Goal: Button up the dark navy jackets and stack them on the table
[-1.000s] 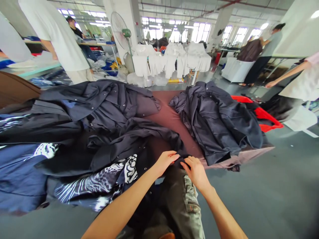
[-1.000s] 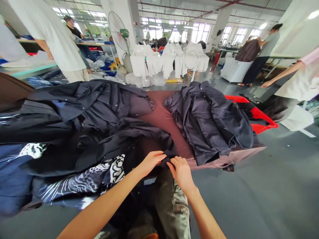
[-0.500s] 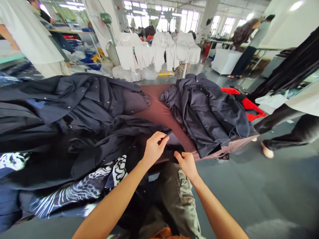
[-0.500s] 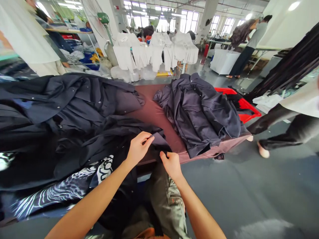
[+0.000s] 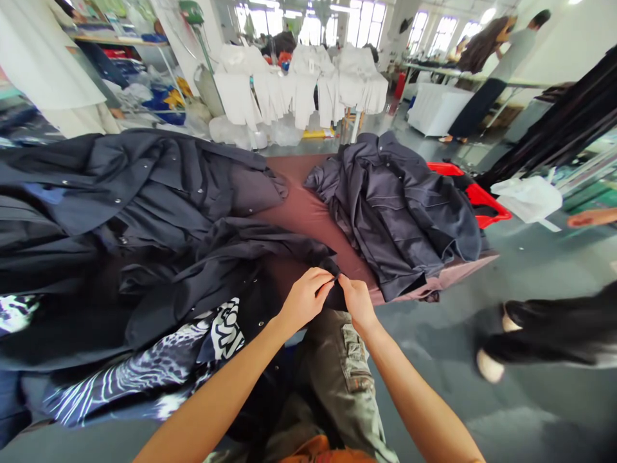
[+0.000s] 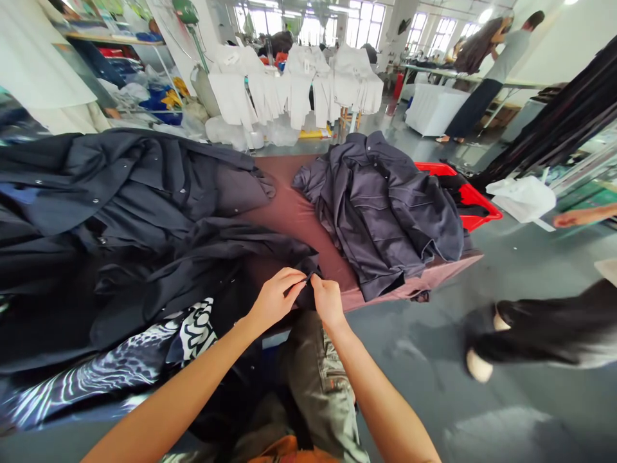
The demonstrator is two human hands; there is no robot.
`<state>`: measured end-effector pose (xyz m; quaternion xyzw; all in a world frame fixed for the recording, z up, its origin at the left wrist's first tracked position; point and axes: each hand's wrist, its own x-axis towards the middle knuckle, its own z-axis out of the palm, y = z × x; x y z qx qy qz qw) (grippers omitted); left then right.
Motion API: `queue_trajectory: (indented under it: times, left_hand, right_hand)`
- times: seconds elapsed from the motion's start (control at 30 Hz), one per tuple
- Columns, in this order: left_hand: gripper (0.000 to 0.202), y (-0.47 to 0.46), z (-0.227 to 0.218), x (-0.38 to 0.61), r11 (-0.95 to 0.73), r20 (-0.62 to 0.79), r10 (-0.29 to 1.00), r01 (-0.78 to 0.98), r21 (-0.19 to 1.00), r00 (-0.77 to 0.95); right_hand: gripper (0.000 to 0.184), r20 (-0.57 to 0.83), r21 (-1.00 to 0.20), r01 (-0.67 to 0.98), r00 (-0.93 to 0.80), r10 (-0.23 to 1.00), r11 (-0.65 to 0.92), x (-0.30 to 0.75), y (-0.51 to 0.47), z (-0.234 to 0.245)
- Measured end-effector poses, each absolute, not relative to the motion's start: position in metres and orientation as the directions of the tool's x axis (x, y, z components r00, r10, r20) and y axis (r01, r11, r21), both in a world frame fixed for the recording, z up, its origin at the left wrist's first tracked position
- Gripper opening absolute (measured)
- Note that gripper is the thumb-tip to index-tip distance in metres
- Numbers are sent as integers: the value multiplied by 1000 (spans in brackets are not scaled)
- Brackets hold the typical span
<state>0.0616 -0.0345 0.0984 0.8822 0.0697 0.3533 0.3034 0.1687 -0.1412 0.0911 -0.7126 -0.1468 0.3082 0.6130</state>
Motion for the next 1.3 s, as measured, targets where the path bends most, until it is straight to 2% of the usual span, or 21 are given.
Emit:
queue_trajectory:
  times: [0.27, 0.37, 0.5, 0.57, 0.63, 0.7, 0.77, 0.87, 0.93, 1.0, 1.07, 1.13, 1.2, 1.27, 1.3]
  left_hand:
    - [20, -38, 90, 58, -862, 633, 305, -76, 501, 712]
    - [21, -38, 86, 56, -864, 628, 312, -63, 500, 713]
    - [24, -34, 81, 53, -872, 586, 275, -59, 486, 762]
    - [27, -32, 78, 52, -888, 562, 256, -38, 457, 786]
    - [32, -32, 74, 50, -911, 541, 232, -14, 412, 808]
    - [38, -36, 71, 48, -925, 521, 213, -2, 381, 827]
    - [43, -41, 70, 46, -915, 502, 222, 1, 402, 836]
    - [43, -43, 74, 42, -818, 466, 322, -6, 576, 824]
    - [35, -35, 80, 42, -676, 399, 412, -19, 736, 819]
    - [30, -20, 89, 47, -560, 324, 466, -9, 829, 823]
    - [25, -3, 97, 58, -586, 298, 482, 50, 808, 824]
    - [23, 13, 101, 73, -675, 263, 506, 187, 714, 821]
    - [37, 26, 101, 91, -665, 107, 553, 361, 653, 826]
    - [44, 34, 96, 104, -542, -164, 536, 487, 685, 828]
    - [39, 36, 93, 109, -471, -266, 490, 509, 720, 830]
  right_hand:
    - [43, -283, -959, -210, 771, 571, -191, 166, -131, 85]
    - [40, -359, -929, -344, 736, 574, -138, 165, -129, 82]
    - [29, -529, -792, -609, 644, 553, -48, 167, -128, 81]
    - [29, -571, -736, -676, 592, 569, -35, 168, -128, 81]
    - [36, -549, -734, -678, 548, 631, -50, 167, -128, 81]
    - [44, -465, -789, -613, 541, 701, -51, 166, -129, 78]
    - [49, -385, -845, -534, 558, 735, -37, 165, -129, 74]
    - [52, -363, -867, -497, 567, 739, -44, 166, -133, 68]
    - [53, -355, -873, -485, 551, 755, -57, 167, -137, 67]
    - [55, -329, -897, -434, 533, 779, -81, 166, -142, 70]
    - [56, -285, -939, -319, 522, 804, -125, 164, -146, 77]
    - [51, -221, -975, -145, 523, 823, -170, 160, -149, 86]
    - [46, -152, -980, 27, 529, 835, -196, 156, -150, 94]
    - [43, -95, -969, 143, 534, 840, -200, 154, -150, 100]
    - [41, -70, -965, 178, 537, 841, -193, 154, -151, 102]
